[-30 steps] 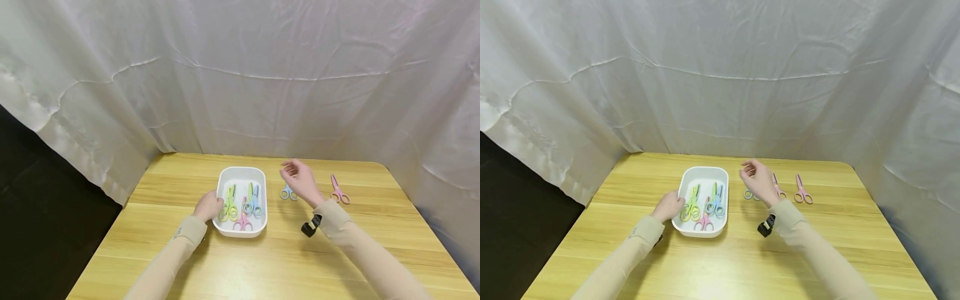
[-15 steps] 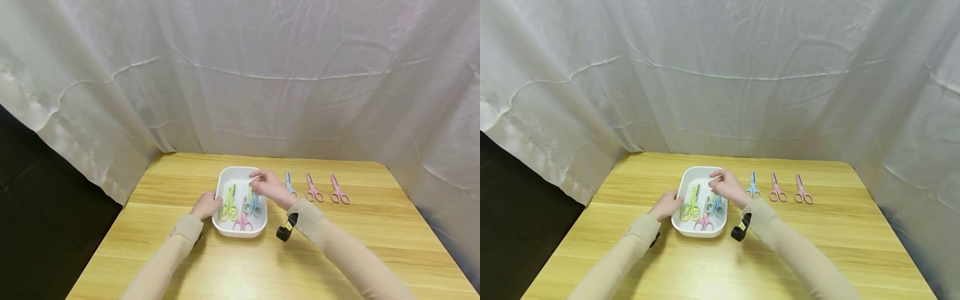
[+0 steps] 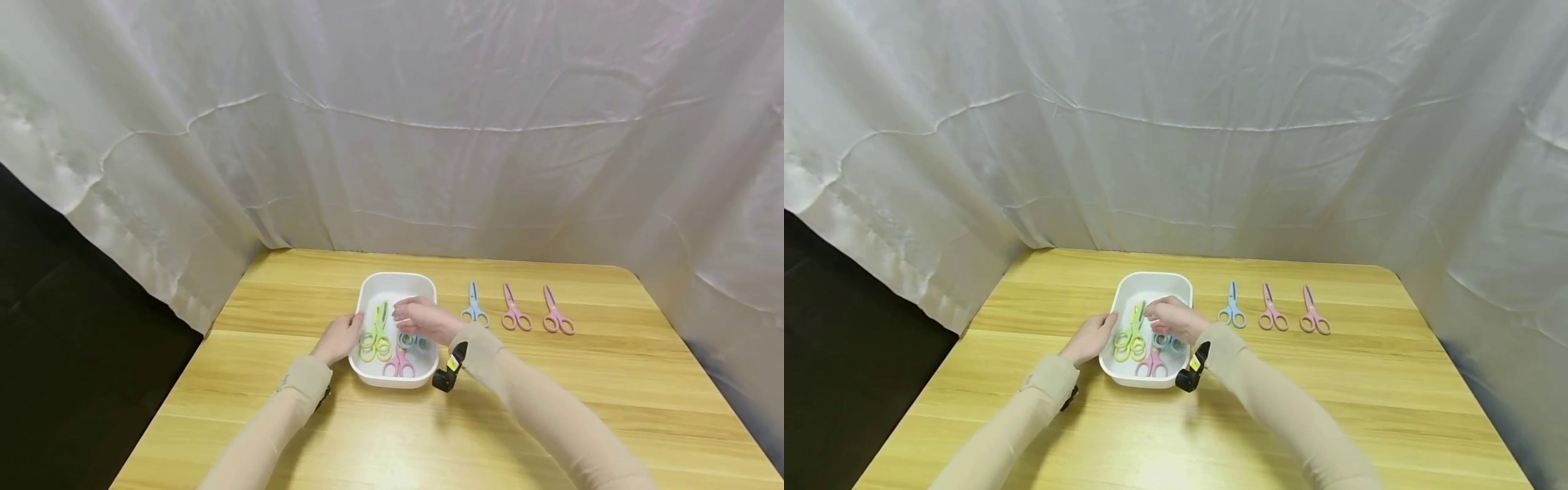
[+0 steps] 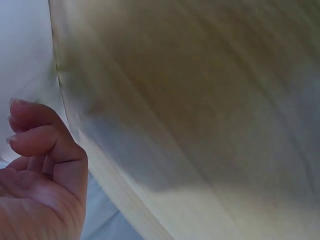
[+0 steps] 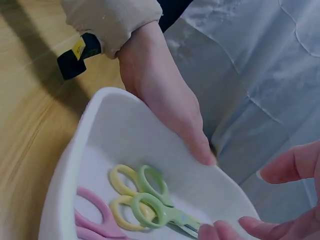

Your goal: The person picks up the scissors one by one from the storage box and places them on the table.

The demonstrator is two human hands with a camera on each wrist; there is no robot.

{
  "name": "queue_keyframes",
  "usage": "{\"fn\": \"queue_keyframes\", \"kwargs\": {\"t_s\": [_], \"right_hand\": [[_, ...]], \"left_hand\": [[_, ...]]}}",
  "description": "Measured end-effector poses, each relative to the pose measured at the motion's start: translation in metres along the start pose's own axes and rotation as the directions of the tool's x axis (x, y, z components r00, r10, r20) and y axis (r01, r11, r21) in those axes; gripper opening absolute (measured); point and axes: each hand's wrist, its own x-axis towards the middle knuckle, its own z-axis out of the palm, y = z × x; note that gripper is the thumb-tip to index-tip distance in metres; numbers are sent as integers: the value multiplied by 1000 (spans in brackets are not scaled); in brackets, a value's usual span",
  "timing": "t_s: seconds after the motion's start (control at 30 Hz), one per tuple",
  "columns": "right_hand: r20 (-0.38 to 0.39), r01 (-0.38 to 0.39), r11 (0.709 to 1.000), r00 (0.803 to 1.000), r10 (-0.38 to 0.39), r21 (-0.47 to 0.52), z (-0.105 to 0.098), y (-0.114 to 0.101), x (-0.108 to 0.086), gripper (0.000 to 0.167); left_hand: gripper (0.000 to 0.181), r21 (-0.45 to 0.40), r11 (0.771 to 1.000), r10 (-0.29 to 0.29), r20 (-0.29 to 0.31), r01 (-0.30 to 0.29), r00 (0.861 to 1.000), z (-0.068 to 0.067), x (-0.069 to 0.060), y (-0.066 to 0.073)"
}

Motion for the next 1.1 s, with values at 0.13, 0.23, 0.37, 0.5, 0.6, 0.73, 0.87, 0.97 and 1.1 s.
{"fn": "queue_keyframes", "kwargs": {"t_s": [0.13, 0.23, 0.37, 0.5, 0.6, 0.73, 0.87, 0.97, 1.1], "right_hand": [[16, -50, 998, 999, 50, 42, 3, 5, 6, 46], [34, -75, 995, 997, 72, 72, 4, 9, 8, 44], [62, -83, 991, 995, 77, 104, 5, 11, 8, 50], [89, -114, 981, 991, 101, 155, 5, 11, 8, 57], [108, -145, 975, 986, 128, 166, 5, 10, 10, 61], [136, -181, 970, 978, 159, 161, 5, 10, 11, 65], [149, -195, 967, 974, 171, 162, 5, 9, 10, 65], [158, -198, 966, 972, 172, 165, 5, 9, 11, 66], [168, -202, 963, 970, 173, 178, 6, 9, 12, 65]], "left_hand": [[58, 8, 1000, 6, -12, -6, 1000, 1, -1, 2], [59, 15, 1000, 5, -10, -5, 1000, 2, -2, 2], [59, 14, 1000, 1, -7, -1, 1000, 2, -2, 2], [59, 15, 1000, 1, -3, -1, 1000, 2, -2, 2], [59, 25, 1000, 6, -1, -6, 1000, 2, -2, 1], [59, 31, 999, 9, -6, -9, 1000, 2, -1, 0], [59, 28, 1000, 10, -11, -9, 1000, 2, -1, 1], [58, 30, 1000, 9, -12, -8, 1000, 2, -1, 2], [57, 36, 999, 9, -13, -8, 1000, 2, -1, 2]]}}
